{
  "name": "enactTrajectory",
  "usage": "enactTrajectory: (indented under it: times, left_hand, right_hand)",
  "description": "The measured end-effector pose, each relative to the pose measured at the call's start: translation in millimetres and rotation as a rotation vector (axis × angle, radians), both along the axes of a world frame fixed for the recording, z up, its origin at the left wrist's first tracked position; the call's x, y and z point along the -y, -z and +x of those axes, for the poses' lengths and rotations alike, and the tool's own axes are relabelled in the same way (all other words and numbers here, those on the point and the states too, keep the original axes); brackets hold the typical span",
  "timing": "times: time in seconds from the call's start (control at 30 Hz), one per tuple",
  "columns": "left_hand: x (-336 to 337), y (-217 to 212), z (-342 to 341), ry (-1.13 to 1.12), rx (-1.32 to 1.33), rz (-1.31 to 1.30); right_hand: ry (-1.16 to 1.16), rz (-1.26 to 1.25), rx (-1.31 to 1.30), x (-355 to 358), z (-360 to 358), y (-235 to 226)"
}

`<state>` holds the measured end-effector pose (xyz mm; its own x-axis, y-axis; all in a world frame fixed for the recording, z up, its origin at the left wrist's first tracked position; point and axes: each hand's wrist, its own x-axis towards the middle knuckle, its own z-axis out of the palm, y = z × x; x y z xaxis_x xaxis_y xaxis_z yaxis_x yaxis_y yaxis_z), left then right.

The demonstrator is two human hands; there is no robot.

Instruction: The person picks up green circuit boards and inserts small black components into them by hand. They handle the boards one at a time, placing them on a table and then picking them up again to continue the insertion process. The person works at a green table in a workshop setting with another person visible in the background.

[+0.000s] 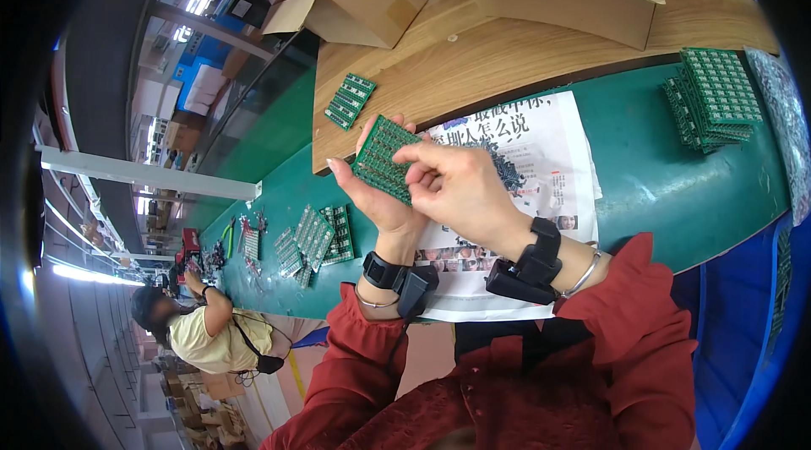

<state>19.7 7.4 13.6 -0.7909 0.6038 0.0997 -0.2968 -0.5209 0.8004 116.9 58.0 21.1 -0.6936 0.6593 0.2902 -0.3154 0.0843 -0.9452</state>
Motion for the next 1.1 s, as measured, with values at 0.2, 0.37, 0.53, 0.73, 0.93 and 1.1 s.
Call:
enactTrajectory:
  times: [0.2, 0.37, 0.53, 0.73, 0.93, 1.1]
  left_hand:
    - [1, -1, -1, -0.015, 0.001, -0.010]
    - [1, -1, -4, -0.015, 0.041, 0.003]
    - [3, -1, -2, -0.023, 0.015, -0.019]
    - [3, -3, 0, 0.006, -0.016, -0.001]
    - [1, -3, 3, -0.050, -0.031, -0.037]
    - [3, 0, -9, -0.112, -0.002, -0.037]
  right_hand:
    - [-0.004, 0.074, 0.049, -3, 3, -2]
    - [-0.040, -0.043, 0.053, 1, 1, -1]
    - [-0.086, 0.049, 0.145, -2, 5, -3]
    - [-0.067, -0.013, 0.067, -2, 1, -1]
    - [-0.063, 0.075, 0.130, -5, 3, -2]
    - [-0.104, -0.052, 0.109, -4, 6, -6]
